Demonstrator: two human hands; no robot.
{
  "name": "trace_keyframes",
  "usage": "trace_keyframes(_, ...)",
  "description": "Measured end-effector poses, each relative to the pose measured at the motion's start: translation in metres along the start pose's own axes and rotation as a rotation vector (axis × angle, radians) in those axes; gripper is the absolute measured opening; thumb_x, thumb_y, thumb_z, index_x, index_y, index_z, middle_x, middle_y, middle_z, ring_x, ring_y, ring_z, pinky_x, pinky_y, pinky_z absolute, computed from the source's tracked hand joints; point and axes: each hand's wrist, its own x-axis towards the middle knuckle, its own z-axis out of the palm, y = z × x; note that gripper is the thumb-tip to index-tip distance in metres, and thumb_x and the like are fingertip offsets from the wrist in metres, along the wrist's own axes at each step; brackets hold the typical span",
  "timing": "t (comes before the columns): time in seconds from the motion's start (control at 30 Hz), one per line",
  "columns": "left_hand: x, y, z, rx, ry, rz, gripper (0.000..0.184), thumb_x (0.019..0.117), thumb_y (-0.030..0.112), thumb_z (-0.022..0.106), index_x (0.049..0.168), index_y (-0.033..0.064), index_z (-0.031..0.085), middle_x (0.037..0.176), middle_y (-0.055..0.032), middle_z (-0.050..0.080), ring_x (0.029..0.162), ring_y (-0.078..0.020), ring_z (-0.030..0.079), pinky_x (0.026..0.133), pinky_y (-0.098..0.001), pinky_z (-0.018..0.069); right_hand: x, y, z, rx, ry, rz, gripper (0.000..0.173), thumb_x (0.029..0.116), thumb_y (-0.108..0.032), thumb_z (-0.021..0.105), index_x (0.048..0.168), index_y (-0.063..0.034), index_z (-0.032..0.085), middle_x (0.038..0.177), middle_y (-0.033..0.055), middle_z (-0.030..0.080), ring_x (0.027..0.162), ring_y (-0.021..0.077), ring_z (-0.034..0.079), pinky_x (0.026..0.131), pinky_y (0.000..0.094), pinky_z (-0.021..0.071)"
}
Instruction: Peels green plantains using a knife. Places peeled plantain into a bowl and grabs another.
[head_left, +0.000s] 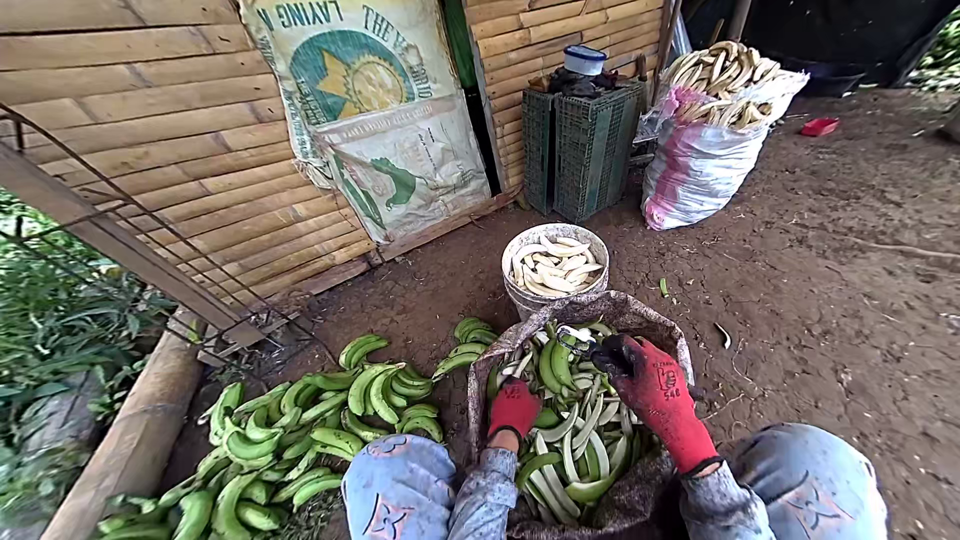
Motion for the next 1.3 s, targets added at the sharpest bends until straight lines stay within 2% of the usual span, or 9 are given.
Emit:
trace_keyframes(0.17,0.024,-0.022,0.023,-0.298,0.16,0.037,0.067,0.0982,0.038,0.065,0.146,-0.0046,0.045,0.14,-0.0257,0.057,0.133,-0.0368,0.055,0.113,-0.0527,0.0415,0.001,-0.013,0.012,-0.029,-0.191,0.03,0.038,0.0985,-0.033,0.062,0.133,-0.0169,0.066,0.124,0.0162,0.067,0.115,0.0331,0.065,0.099,0.0514,0.051)
trace_keyframes(0.37,0.082,-0.033,-0.047,-0.566,0.293,0.177,0.055,0.1052,0.025,0.055,0.149,-0.0055,0.042,0.146,-0.0284,0.051,0.138,-0.0374,0.049,0.117,-0.0504,0.0358,0.0,-0.001,0.02,-0.011,-0.527,-0.012,0.035,0.1013,-0.044,0.059,0.117,-0.0155,0.074,0.108,0.0108,0.073,0.105,0.0291,0.068,0.095,0.0546,0.0507)
trace_keyframes(0.57,0.051,-0.017,-0.065,-1.072,0.316,0.452,0.042,0.1092,0.029,0.047,0.136,-0.0027,0.056,0.118,-0.0169,0.066,0.101,-0.017,0.066,0.092,-0.0344,0.0548,-0.05,-0.023,0.072,-0.039,-1.049,-0.25,0.04,0.0968,-0.039,0.067,0.104,-0.0004,0.07,0.105,0.0248,0.068,0.104,0.0433,0.065,0.086,0.0688,0.0472)
trace_keyframes(0.67,0.015,-0.005,-0.089,-1.352,0.261,0.489,0.039,0.1119,0.029,0.037,0.112,-0.001,0.062,0.08,-0.0069,0.063,0.064,-0.0147,0.061,0.06,-0.0315,0.0555,-0.016,-0.016,0.026,0.03,-0.675,-0.168,0.035,0.0982,-0.041,0.064,0.107,-0.0093,0.074,0.097,0.0149,0.072,0.092,0.0331,0.069,0.085,0.0595,0.0509)
trace_keyframes(0.8,-0.036,-0.002,-0.101,-1.646,-0.004,0.538,0.041,0.111,0.025,0.027,0.098,0.0026,0.059,0.066,-0.0058,0.06,0.05,-0.0134,0.058,0.045,-0.0262,0.0519,0.01,-0.018,-0.009,0.293,0.016,-0.268,0.031,0.0949,-0.031,0.066,0.117,-0.0099,0.074,0.104,0.009,0.074,0.096,0.0211,0.07,0.09,0.0448,0.0556)
trace_keyframes(0.97,-0.039,0.002,-0.065,-1.552,0.109,0.533,0.035,0.1115,0.018,0.031,0.121,-0.0011,0.059,0.089,-0.0069,0.066,0.073,-0.0114,0.065,0.068,-0.0266,0.0573,-0.003,-0.03,0.033,0.242,0.008,-0.45,0.034,0.0923,-0.025,0.069,0.121,-0.008,0.072,0.113,0.0172,0.07,0.103,0.0307,0.069,0.092,0.0479,0.0559)
trace_keyframes(1.03,-0.037,0.002,-0.042,-1.59,0.063,0.465,0.036,0.1119,0.02,0.028,0.114,-0.0003,0.058,0.079,-0.0074,0.063,0.061,-0.0133,0.061,0.056,-0.0285,0.0545,0.01,-0.025,0.034,0.094,0.053,-0.353,0.041,0.0895,-0.018,0.07,0.126,0.0,0.069,0.121,0.0299,0.065,0.11,0.0461,0.066,0.092,0.0583,0.0529)
trace_keyframes(1.17,-0.032,0.009,-0.034,-1.617,-0.056,0.385,0.044,0.1126,0.033,0.028,0.101,0.0025,0.057,0.066,-0.0059,0.056,0.047,-0.014,0.053,0.042,-0.0276,0.0481,0.027,-0.026,0.038,-0.016,0.084,-0.187,0.045,0.0901,-0.014,0.068,0.132,0.0005,0.064,0.127,0.0309,0.063,0.118,0.0476,0.062,0.097,0.0582,0.0504)
trace_keyframes(1.3,-0.046,0.012,-0.02,-1.375,0.065,0.461,0.033,0.1073,0.023,0.051,0.127,-0.0024,0.061,0.102,-0.0107,0.068,0.084,-0.0123,0.065,0.078,-0.0295,0.0564,0.044,-0.018,0.028,0.036,0.052,0.074,0.046,0.0968,-0.012,0.061,0.14,0.0022,0.056,0.132,0.0288,0.061,0.122,0.0427,0.062,0.103,0.0549,0.0481)
